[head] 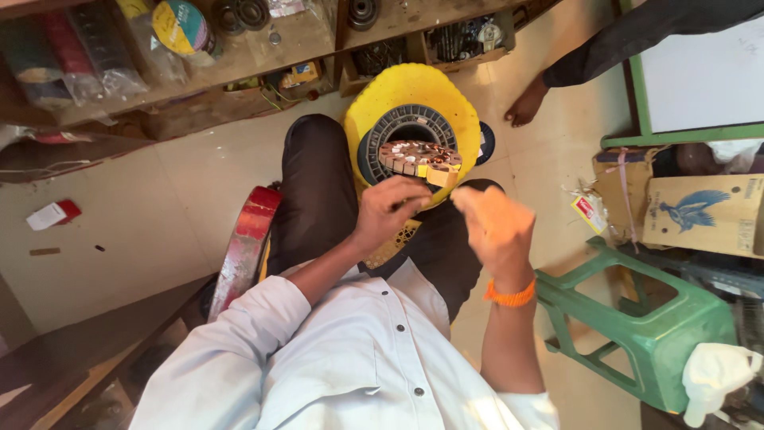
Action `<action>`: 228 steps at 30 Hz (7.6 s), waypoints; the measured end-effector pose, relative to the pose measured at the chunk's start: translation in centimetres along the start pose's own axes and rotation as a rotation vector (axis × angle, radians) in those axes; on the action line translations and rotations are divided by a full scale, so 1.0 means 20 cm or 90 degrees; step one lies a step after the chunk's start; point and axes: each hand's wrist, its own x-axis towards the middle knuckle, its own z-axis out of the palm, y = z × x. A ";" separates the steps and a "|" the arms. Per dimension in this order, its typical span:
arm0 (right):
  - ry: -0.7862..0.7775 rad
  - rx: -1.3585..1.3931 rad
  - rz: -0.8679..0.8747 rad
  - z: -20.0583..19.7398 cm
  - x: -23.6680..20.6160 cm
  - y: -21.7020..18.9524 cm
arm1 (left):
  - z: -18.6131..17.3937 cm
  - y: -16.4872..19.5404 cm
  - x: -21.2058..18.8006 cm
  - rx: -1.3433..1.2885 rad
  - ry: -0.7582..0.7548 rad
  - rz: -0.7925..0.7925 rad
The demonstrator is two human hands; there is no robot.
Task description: The person sits and wraps yellow tape around a small circular electrical component held in their hands. They repeatedly rotate the component and apply tape to different sections, then tear off the tape and continue wrapping.
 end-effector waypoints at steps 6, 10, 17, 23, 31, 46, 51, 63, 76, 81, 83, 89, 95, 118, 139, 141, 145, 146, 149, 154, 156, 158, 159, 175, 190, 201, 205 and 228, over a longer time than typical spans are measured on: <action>-0.075 0.038 -0.015 0.08 0.30 0.12 | 0.08 -0.07 -0.07 -0.260 0.096 -0.342; -0.121 0.083 0.034 0.18 0.37 0.26 | 0.12 -0.17 -0.08 -0.233 0.121 -0.353; -0.082 0.100 0.185 0.29 0.33 0.59 | 0.15 -0.14 0.04 -0.184 0.145 -0.395; -0.047 0.194 0.385 0.21 0.14 0.69 | -0.02 0.17 0.18 0.197 0.019 0.111; -0.018 0.299 0.434 0.03 0.07 0.59 | -0.11 0.00 0.54 0.207 -0.281 0.125; 0.050 0.112 0.197 0.39 -0.19 0.29 | -0.08 -0.08 0.48 0.137 -0.272 0.083; 0.081 0.134 0.142 0.45 -0.24 0.25 | -0.12 0.00 0.31 0.306 -0.106 0.348; -0.025 0.053 0.061 0.03 -0.09 -0.09 | -0.06 -0.01 0.02 0.037 -0.065 0.104; -0.197 0.091 0.142 0.19 0.38 0.31 | 0.12 0.02 -0.04 -0.319 0.136 -0.459; -0.218 0.111 0.174 0.23 0.37 0.51 | 0.18 0.01 0.02 -0.324 0.163 -0.505; -0.205 0.073 0.140 0.28 0.36 0.57 | 0.21 0.00 0.04 -0.334 0.185 -0.484; -0.152 0.106 0.203 0.42 0.30 0.68 | 0.29 0.02 0.03 -0.369 0.235 -0.493; -0.107 0.061 0.343 0.39 0.18 0.77 | 0.21 0.13 -0.01 -0.150 0.137 -0.394; -0.035 0.268 0.412 0.10 -0.31 0.18 | -0.12 -0.01 0.31 0.177 -0.201 0.135; -0.051 0.071 0.180 0.04 -0.28 -0.24 | -0.08 0.08 -0.15 0.047 -0.076 0.096; -0.044 0.044 0.153 -0.01 -0.20 -0.24 | -0.03 0.07 -0.18 -0.037 -0.024 -0.014; -0.048 0.010 0.047 -0.01 0.00 -0.14 | 0.07 0.06 -0.22 -0.328 0.057 -0.347; -0.061 0.003 0.051 0.01 0.04 -0.11 | 0.08 0.05 -0.22 -0.394 0.079 -0.411; -0.105 -0.003 0.045 0.09 0.16 0.00 | 0.10 0.02 -0.20 -0.431 0.129 -0.437; -0.153 0.015 0.063 0.19 0.25 0.22 | 0.16 -0.01 -0.15 -0.475 0.158 -0.455; -0.157 0.032 0.053 0.22 0.25 0.32 | 0.18 -0.03 -0.13 -0.459 0.165 -0.478; -0.149 0.032 0.042 0.26 0.26 0.41 | 0.21 -0.05 -0.11 -0.476 0.186 -0.482; -0.143 0.022 0.034 0.28 0.27 0.44 | 0.22 -0.06 -0.10 -0.486 0.197 -0.485; -0.069 0.011 0.213 0.24 0.14 0.58 | 0.36 -0.05 -0.06 -0.442 0.322 -0.429; -0.028 0.086 0.366 -0.07 -0.03 0.40 | -0.11 0.15 0.24 0.248 -0.168 0.149; -0.017 0.125 0.186 0.25 -0.30 0.09 | -0.11 -0.01 0.22 0.179 -0.153 0.118; -0.006 0.122 0.208 0.43 -0.34 0.04 | -0.13 -0.02 0.18 0.222 -0.132 0.157; -0.157 0.019 0.010 0.09 0.17 0.02 | 0.06 0.00 -0.16 -0.259 0.070 -0.270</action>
